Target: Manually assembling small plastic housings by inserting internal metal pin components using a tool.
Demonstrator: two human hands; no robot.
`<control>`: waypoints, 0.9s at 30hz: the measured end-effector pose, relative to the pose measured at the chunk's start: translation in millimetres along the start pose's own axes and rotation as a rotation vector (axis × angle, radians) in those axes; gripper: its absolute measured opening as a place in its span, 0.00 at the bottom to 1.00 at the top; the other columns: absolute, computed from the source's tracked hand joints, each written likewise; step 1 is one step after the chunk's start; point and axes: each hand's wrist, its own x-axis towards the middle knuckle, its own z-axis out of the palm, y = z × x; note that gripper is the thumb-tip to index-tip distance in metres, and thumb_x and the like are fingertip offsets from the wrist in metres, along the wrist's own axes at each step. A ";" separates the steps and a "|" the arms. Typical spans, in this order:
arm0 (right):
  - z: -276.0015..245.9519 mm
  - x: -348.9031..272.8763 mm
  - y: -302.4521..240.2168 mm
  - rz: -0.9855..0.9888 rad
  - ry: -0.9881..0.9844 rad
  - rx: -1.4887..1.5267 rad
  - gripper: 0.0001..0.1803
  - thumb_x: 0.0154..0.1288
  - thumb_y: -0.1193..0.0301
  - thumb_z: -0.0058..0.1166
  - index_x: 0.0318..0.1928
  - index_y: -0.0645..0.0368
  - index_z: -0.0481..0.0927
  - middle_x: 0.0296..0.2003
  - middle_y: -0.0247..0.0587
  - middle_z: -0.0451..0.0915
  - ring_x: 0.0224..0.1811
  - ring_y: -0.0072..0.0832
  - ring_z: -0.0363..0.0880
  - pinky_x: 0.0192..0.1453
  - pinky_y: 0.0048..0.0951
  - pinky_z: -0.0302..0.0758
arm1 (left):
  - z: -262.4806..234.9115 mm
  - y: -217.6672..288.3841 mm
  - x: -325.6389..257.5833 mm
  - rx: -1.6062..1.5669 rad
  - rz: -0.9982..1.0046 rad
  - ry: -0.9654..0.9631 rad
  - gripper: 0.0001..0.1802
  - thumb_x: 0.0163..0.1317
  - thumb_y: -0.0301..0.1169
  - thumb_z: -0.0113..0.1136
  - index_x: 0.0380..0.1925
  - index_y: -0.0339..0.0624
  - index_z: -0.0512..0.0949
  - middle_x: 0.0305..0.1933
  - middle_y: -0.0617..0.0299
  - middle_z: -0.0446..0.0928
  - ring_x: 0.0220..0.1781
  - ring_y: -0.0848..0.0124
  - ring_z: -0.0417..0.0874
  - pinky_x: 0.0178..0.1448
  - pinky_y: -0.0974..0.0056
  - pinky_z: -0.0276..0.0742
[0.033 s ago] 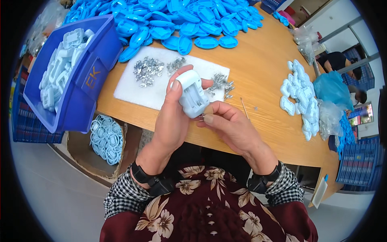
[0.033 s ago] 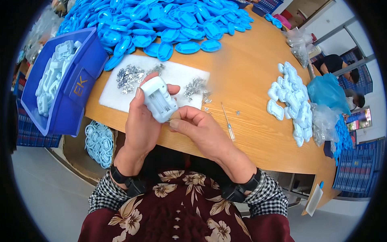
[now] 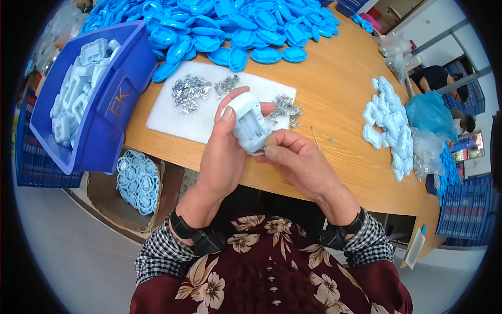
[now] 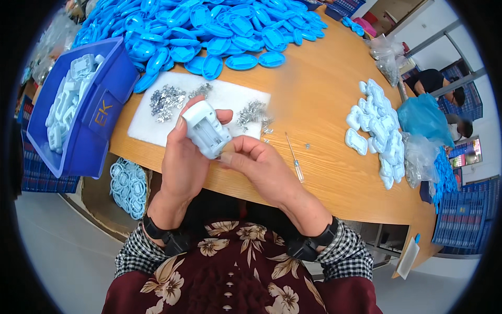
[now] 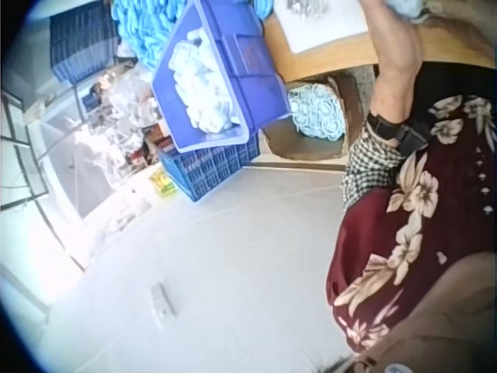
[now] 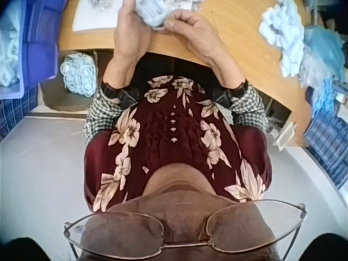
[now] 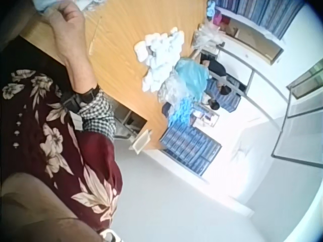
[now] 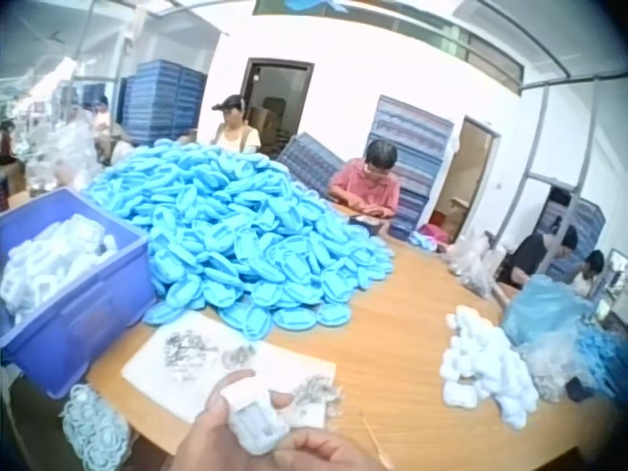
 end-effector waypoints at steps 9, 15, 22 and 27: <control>-38.2 -7.1 -20.4 -0.344 -0.061 -0.744 0.07 0.70 0.71 0.59 0.41 0.62 0.81 0.46 0.35 0.80 0.54 0.21 0.76 0.57 0.25 0.72 | -23.5 7.7 0.7 0.375 -0.400 -0.278 0.22 0.75 0.36 0.41 0.64 0.39 0.67 0.52 0.56 0.78 0.52 0.70 0.80 0.54 0.62 0.80; -34.0 -10.3 -31.6 -0.291 0.091 -0.672 0.04 0.67 0.75 0.60 0.38 0.64 0.80 0.58 0.44 0.79 0.58 0.30 0.77 0.67 0.33 0.69 | -19.4 2.3 -0.6 0.205 -0.612 -0.315 0.28 0.77 0.38 0.34 0.73 0.40 0.59 0.49 0.54 0.78 0.43 0.67 0.83 0.46 0.61 0.83; -30.8 -11.3 -25.6 -0.381 0.240 -0.970 0.06 0.64 0.74 0.62 0.35 0.63 0.78 0.51 0.44 0.82 0.55 0.35 0.80 0.61 0.33 0.72 | -17.0 -12.4 -1.9 0.137 -0.593 -0.222 0.30 0.79 0.40 0.31 0.75 0.41 0.56 0.49 0.48 0.79 0.42 0.63 0.85 0.46 0.58 0.85; -24.8 -9.3 -26.3 -0.474 0.263 -1.241 0.06 0.61 0.74 0.62 0.32 0.61 0.78 0.45 0.45 0.83 0.51 0.43 0.81 0.52 0.40 0.74 | -10.7 -12.3 -4.7 0.198 -0.610 -0.203 0.29 0.79 0.40 0.33 0.75 0.42 0.56 0.53 0.52 0.76 0.45 0.66 0.83 0.49 0.58 0.85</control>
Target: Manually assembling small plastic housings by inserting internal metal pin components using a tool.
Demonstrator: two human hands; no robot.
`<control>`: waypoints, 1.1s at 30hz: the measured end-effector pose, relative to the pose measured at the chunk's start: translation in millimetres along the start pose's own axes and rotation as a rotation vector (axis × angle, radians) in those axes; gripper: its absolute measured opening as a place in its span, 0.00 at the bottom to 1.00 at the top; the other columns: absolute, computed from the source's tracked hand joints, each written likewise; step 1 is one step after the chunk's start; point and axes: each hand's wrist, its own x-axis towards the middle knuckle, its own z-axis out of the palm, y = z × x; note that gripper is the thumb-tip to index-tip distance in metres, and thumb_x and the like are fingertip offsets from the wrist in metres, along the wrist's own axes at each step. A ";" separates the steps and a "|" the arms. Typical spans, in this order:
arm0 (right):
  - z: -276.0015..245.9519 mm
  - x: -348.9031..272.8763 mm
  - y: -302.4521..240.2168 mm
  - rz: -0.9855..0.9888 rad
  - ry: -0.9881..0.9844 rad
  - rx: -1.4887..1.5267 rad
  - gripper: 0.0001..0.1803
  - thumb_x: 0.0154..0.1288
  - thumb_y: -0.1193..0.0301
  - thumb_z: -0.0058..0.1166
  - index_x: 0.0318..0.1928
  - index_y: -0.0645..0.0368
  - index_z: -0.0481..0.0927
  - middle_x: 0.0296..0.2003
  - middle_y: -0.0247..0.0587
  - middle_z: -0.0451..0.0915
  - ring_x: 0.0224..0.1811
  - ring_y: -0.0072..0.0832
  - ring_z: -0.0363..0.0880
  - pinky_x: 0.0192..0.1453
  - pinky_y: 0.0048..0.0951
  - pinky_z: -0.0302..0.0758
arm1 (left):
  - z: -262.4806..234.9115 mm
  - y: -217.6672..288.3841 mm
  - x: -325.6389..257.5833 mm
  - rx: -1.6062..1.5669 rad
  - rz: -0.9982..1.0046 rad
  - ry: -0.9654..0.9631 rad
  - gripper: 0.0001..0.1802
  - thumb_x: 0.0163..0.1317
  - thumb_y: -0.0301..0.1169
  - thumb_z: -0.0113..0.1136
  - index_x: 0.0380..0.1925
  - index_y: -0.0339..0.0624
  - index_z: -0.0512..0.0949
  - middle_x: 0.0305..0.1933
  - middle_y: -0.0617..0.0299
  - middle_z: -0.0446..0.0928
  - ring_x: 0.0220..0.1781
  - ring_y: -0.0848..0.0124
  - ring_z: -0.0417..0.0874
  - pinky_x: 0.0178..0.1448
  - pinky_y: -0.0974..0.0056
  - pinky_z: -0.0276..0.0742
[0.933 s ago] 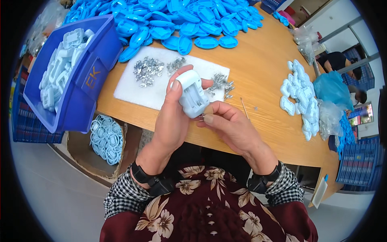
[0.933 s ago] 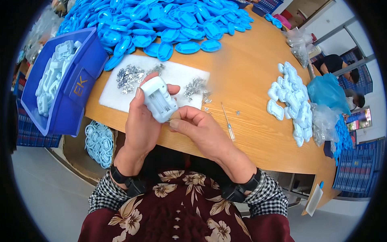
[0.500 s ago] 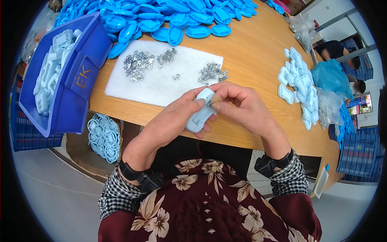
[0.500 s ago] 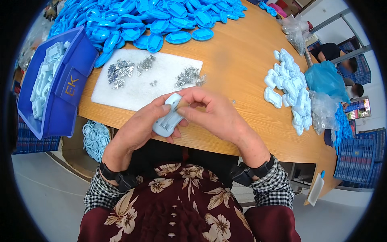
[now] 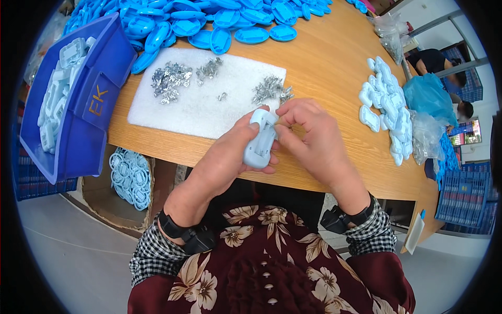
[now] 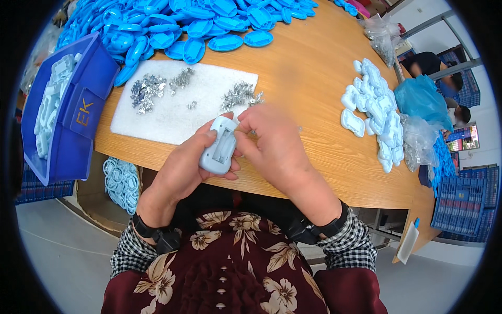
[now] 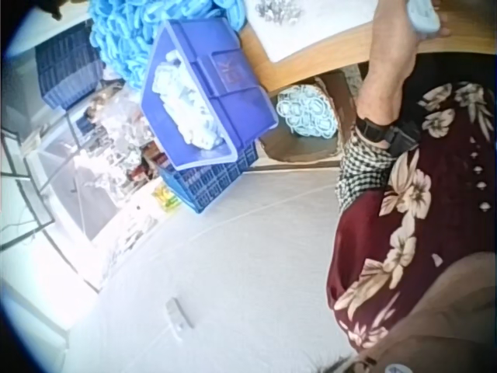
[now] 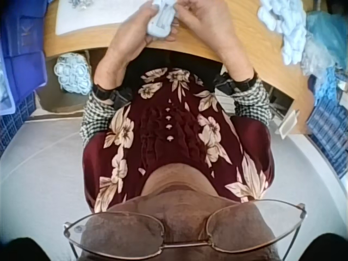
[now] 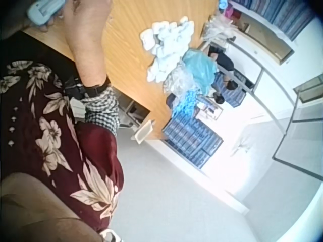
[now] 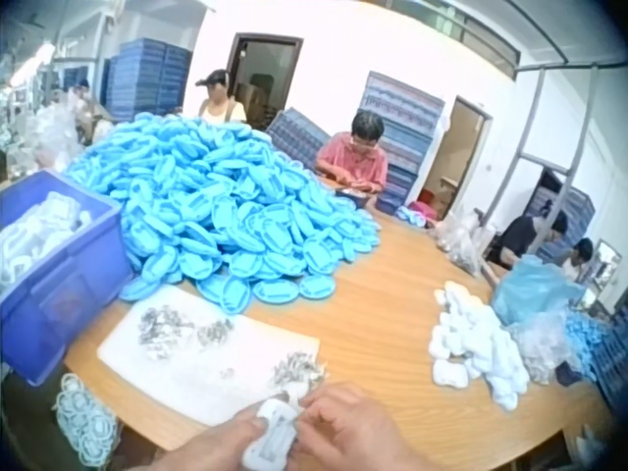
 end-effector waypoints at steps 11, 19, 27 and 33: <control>15.9 -21.8 -7.8 -0.140 0.081 -0.399 0.18 0.56 0.74 0.63 0.50 0.58 0.84 0.51 0.44 0.81 0.56 0.39 0.78 0.62 0.46 0.66 | -0.5 -2.1 2.9 -0.043 -0.006 0.054 0.28 0.80 0.39 0.33 0.75 0.43 0.55 0.57 0.50 0.75 0.48 0.62 0.85 0.51 0.55 0.86; 17.9 -20.1 4.3 0.236 0.040 0.283 0.18 0.69 0.70 0.59 0.57 0.60 0.78 0.43 0.39 0.83 0.42 0.32 0.80 0.49 0.31 0.75 | -7.4 -3.9 2.6 -0.112 0.024 -0.014 0.28 0.79 0.39 0.34 0.75 0.41 0.56 0.52 0.51 0.79 0.44 0.62 0.86 0.49 0.56 0.86; 12.2 -20.7 17.6 0.534 -0.195 0.903 0.16 0.75 0.65 0.56 0.54 0.64 0.78 0.40 0.31 0.80 0.38 0.16 0.77 0.44 0.21 0.76 | -9.8 -5.2 0.0 0.704 0.279 0.117 0.26 0.73 0.28 0.51 0.70 0.38 0.66 0.47 0.59 0.79 0.40 0.76 0.80 0.46 0.69 0.78; 15.6 -25.7 11.1 0.552 -0.173 0.842 0.16 0.74 0.66 0.55 0.53 0.66 0.77 0.40 0.31 0.80 0.38 0.16 0.77 0.45 0.20 0.76 | 0.1 -1.0 -0.6 1.104 0.395 0.174 0.22 0.71 0.27 0.55 0.64 0.35 0.73 0.43 0.58 0.80 0.40 0.79 0.78 0.45 0.70 0.76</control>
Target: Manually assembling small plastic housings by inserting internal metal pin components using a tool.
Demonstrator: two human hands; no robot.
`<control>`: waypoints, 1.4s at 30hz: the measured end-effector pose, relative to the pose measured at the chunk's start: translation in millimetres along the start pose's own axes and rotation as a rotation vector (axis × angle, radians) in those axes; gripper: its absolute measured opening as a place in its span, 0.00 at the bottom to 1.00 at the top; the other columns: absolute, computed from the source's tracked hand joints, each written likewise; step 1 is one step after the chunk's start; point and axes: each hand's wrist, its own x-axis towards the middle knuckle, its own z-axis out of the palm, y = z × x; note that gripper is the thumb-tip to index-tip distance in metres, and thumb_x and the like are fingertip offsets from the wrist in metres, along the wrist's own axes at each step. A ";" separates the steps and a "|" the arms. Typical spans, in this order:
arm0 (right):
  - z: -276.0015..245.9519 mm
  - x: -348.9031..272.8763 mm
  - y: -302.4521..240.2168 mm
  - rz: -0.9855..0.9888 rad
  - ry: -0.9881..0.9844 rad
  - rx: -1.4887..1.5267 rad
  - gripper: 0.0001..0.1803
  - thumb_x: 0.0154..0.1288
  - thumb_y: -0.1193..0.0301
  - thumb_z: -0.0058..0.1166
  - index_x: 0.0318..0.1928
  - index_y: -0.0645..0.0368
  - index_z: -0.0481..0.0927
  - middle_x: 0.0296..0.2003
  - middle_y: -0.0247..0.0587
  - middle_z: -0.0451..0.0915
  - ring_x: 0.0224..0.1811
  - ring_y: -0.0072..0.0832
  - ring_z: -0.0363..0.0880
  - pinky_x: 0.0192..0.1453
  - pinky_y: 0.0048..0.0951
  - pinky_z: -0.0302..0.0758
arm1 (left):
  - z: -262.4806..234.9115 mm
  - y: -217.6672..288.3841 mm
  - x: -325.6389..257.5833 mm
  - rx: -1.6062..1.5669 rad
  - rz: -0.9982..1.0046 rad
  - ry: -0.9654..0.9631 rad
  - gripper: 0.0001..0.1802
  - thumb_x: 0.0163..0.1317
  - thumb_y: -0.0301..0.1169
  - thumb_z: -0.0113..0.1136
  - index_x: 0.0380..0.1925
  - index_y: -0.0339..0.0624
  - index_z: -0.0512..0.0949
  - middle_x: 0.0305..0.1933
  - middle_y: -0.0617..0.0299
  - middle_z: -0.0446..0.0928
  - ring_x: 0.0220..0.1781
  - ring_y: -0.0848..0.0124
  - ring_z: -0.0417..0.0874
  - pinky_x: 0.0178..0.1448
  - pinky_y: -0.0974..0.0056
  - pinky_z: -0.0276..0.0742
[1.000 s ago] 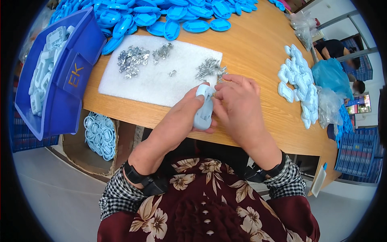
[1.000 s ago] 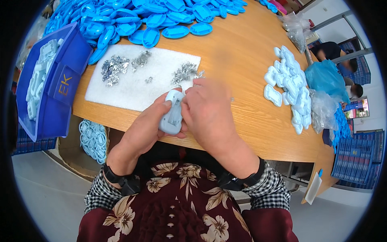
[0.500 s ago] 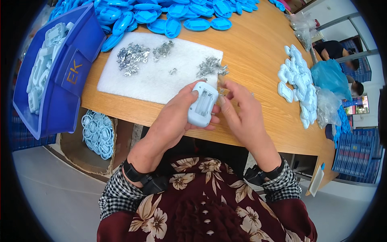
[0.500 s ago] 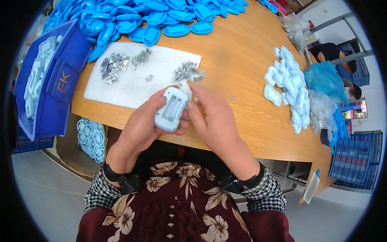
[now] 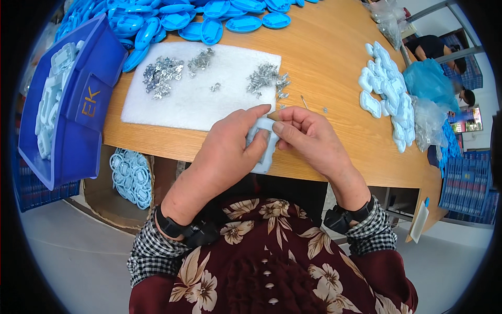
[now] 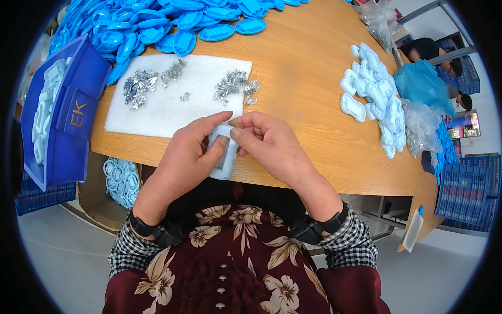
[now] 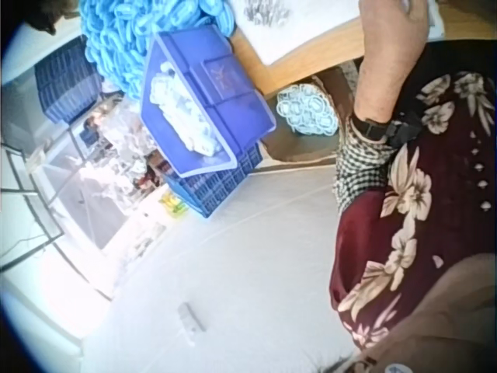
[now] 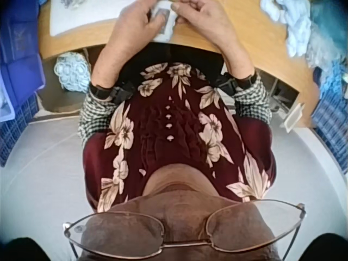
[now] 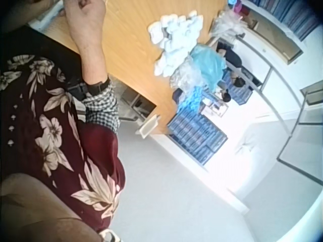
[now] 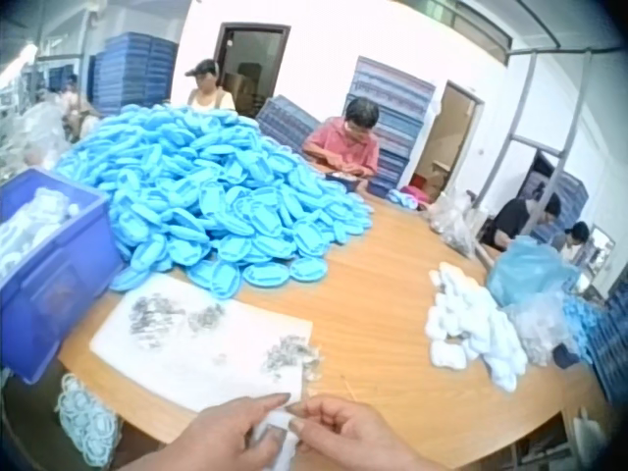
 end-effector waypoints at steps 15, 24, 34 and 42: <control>-14.1 -6.6 -24.8 -0.350 -0.057 -0.506 0.07 0.68 0.73 0.61 0.42 0.64 0.82 0.31 0.37 0.86 0.30 0.20 0.82 0.38 0.24 0.77 | 0.6 -30.1 3.1 -1.185 -0.110 -0.496 0.32 0.75 0.44 0.51 0.69 0.30 0.66 0.49 0.46 0.81 0.32 0.73 0.77 0.33 0.69 0.72; -27.2 -22.5 -22.3 -0.414 0.113 -0.477 0.10 0.67 0.71 0.62 0.45 0.63 0.84 0.32 0.40 0.84 0.32 0.21 0.81 0.38 0.24 0.76 | -9.7 -32.6 -3.7 -1.456 -0.193 -0.553 0.35 0.75 0.48 0.45 0.71 0.29 0.62 0.55 0.36 0.79 0.27 0.68 0.76 0.29 0.67 0.69; -76.6 -62.9 17.2 -0.331 0.224 -0.295 0.06 0.68 0.75 0.58 0.39 0.68 0.82 0.27 0.33 0.80 0.30 0.19 0.77 0.37 0.22 0.72 | -178.4 56.3 -51.2 -0.739 -0.078 0.269 0.33 0.75 0.46 0.46 0.69 0.30 0.64 0.47 0.50 0.80 0.25 0.76 0.74 0.25 0.71 0.69; -76.6 -64.1 22.8 -0.390 0.226 -0.290 0.06 0.68 0.77 0.57 0.38 0.69 0.81 0.28 0.34 0.81 0.30 0.18 0.77 0.37 0.22 0.74 | -339.6 12.2 -72.0 1.093 -0.356 1.041 0.26 0.74 0.41 0.41 0.47 0.23 0.75 0.45 0.29 0.80 0.50 0.34 0.81 0.57 0.40 0.75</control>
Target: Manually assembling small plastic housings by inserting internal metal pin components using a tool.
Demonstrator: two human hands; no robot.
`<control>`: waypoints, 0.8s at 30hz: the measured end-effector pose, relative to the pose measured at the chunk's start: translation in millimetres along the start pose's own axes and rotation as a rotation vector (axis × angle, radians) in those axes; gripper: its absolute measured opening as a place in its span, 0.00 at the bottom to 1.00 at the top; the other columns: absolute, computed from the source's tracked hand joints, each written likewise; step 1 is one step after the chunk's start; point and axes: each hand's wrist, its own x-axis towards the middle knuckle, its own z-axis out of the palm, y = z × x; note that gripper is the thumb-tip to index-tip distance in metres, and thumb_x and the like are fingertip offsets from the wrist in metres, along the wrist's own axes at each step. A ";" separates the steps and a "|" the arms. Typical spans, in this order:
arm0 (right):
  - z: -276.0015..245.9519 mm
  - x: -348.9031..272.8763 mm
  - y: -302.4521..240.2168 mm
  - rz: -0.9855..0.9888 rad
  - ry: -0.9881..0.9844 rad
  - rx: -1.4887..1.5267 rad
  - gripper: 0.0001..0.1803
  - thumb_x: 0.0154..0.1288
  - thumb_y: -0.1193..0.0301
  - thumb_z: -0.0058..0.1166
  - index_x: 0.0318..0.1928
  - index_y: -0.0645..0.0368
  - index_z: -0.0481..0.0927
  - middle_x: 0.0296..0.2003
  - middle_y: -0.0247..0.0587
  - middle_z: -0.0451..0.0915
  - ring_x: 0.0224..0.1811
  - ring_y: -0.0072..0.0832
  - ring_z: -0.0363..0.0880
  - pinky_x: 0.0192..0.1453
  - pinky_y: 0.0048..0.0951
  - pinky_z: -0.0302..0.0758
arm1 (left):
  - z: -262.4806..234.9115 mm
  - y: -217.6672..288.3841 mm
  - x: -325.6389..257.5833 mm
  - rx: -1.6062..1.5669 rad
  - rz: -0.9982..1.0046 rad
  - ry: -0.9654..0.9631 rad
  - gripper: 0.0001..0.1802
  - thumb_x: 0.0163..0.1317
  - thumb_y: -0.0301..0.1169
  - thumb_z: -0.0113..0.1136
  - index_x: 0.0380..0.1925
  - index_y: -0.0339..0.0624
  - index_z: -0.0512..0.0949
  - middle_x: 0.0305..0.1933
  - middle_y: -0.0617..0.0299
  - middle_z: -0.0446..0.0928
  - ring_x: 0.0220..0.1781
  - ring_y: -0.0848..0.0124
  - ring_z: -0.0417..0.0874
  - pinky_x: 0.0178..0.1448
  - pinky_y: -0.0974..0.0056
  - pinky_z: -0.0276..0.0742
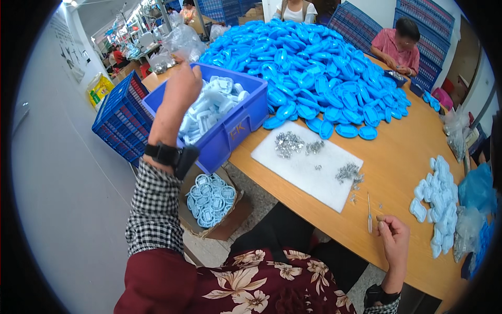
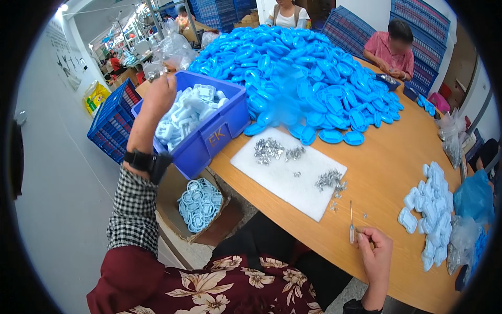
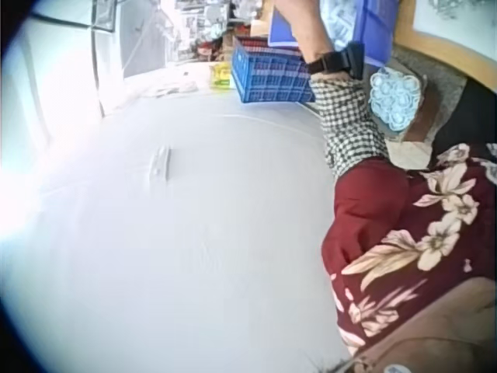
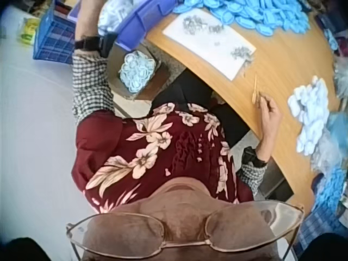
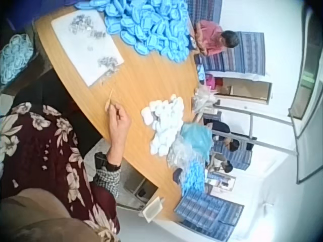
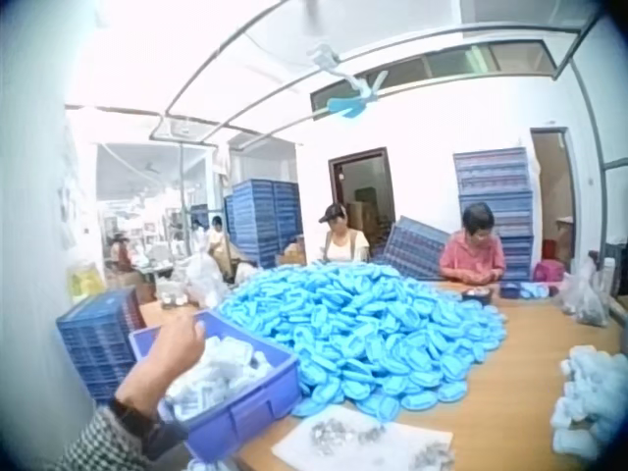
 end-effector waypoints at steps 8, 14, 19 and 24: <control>-34.2 -3.0 10.7 0.033 0.083 -0.060 0.07 0.73 0.74 0.54 0.44 0.66 0.82 0.30 0.30 0.78 0.31 0.16 0.75 0.36 0.20 0.73 | -6.6 170.4 -174.9 -0.726 0.362 -0.567 0.16 0.68 0.35 0.59 0.51 0.41 0.83 0.40 0.47 0.85 0.37 0.57 0.88 0.43 0.58 0.82; -59.1 -13.1 20.7 0.071 0.190 -0.140 0.08 0.71 0.74 0.56 0.42 0.67 0.81 0.30 0.30 0.77 0.30 0.17 0.74 0.35 0.20 0.71 | 34.5 214.8 -246.9 -0.935 0.561 -0.707 0.14 0.66 0.38 0.59 0.45 0.43 0.84 0.35 0.48 0.85 0.37 0.51 0.87 0.41 0.51 0.82; -107.8 -2.9 36.5 0.076 0.316 -0.419 0.10 0.72 0.70 0.57 0.41 0.67 0.82 0.30 0.31 0.78 0.32 0.17 0.73 0.37 0.22 0.69 | 60.5 248.2 -257.8 -1.090 0.606 -0.774 0.13 0.66 0.35 0.60 0.46 0.41 0.84 0.39 0.48 0.85 0.41 0.51 0.86 0.44 0.53 0.82; -134.3 26.7 54.6 -0.092 0.472 -0.665 0.08 0.65 0.71 0.60 0.42 0.62 0.83 0.39 0.46 0.83 0.43 0.43 0.81 0.49 0.36 0.77 | 59.0 259.7 -262.7 -1.194 0.563 -0.796 0.09 0.64 0.26 0.63 0.44 0.37 0.84 0.36 0.49 0.84 0.29 0.60 0.84 0.36 0.62 0.80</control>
